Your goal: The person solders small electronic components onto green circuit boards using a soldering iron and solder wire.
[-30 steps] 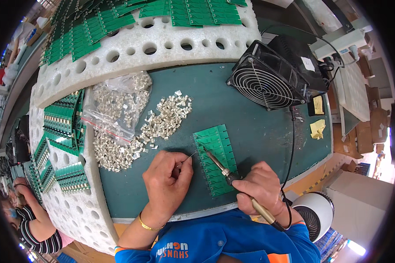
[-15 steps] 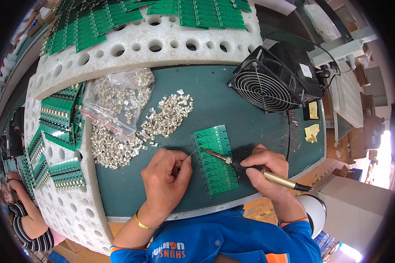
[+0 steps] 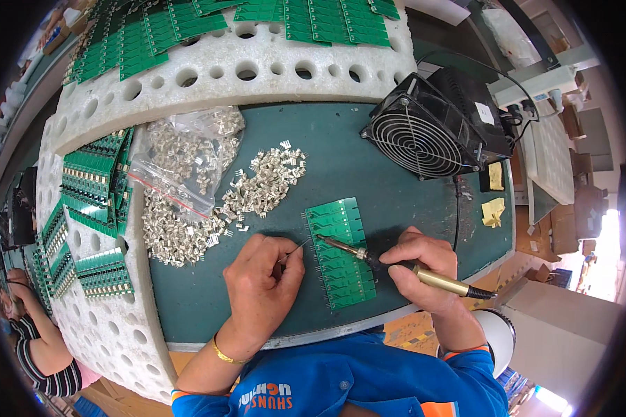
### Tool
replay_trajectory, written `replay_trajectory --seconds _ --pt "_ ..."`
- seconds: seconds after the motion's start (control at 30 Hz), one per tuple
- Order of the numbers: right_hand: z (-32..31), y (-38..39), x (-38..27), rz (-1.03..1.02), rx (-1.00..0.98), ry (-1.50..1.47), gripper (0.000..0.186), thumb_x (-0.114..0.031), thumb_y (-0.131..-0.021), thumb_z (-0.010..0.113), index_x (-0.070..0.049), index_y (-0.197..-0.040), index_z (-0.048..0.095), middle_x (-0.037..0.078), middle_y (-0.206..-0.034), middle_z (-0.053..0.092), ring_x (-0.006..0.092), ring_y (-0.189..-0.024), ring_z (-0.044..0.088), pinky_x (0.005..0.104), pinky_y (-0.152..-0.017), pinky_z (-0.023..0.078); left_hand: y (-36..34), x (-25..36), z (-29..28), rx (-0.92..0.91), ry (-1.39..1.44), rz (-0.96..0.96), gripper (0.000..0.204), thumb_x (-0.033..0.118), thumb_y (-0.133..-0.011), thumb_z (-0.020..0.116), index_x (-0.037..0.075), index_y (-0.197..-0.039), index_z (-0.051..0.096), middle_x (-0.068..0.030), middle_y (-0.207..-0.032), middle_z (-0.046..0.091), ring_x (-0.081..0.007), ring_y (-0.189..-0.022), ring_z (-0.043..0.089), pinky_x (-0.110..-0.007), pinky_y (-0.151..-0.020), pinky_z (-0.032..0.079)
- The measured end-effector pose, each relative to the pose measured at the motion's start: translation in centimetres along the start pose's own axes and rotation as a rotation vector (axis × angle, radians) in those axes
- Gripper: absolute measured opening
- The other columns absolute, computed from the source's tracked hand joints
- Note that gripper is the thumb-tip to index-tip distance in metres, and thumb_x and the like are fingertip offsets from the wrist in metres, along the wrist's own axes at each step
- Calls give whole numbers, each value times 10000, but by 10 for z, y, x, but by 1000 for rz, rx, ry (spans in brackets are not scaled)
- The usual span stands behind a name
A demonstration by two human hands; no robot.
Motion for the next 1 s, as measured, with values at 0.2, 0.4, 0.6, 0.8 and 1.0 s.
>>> replay_trajectory --seconds 0.2,0.4,0.6,0.8,1.0 --pt "-7 -11 -4 65 -82 17 144 -35 -754 711 -38 -897 698 72 -762 686 191 -644 612 320 -659 482 -1 0 -1 -7 -10 3 91 -6 -788 729 42 -793 651 -64 -686 562 -135 -499 515 -281 -456 401" --pt "-11 -10 -3 212 -69 -40 141 -47 -777 691 -25 -916 698 55 -763 664 113 -656 587 262 -591 453 -1 2 -1 -25 1 2 84 -16 -817 730 8 -805 650 -48 -718 570 -89 -570 522 -234 -495 405" --pt "-13 -23 -16 317 -105 -37 132 -42 -795 675 -30 -924 700 38 -751 665 88 -641 585 248 -587 461 -1 1 0 -4 -7 6 86 -14 -786 725 35 -808 658 -74 -700 579 -147 -522 540 -284 -467 410" --pt "-10 -31 -25 300 -127 -3 139 -55 -764 680 -15 -896 695 48 -752 644 105 -635 548 264 -571 417 0 1 -2 -41 -11 -5 82 -21 -810 729 8 -807 652 -48 -723 576 -87 -571 522 -233 -499 410" --pt "-10 -33 -23 148 -147 109 126 -36 -753 675 -52 -877 690 57 -713 664 169 -603 611 300 -618 459 0 -1 -1 -31 5 -13 82 -27 -806 730 2 -810 653 -47 -730 579 -90 -578 528 -231 -499 412"
Point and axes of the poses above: each hand's wrist, its own y-axis away from the middle knuckle, its own z-axis out of the palm, x = y × z, the point moved 1 cm from there along -y, towards the middle knuckle
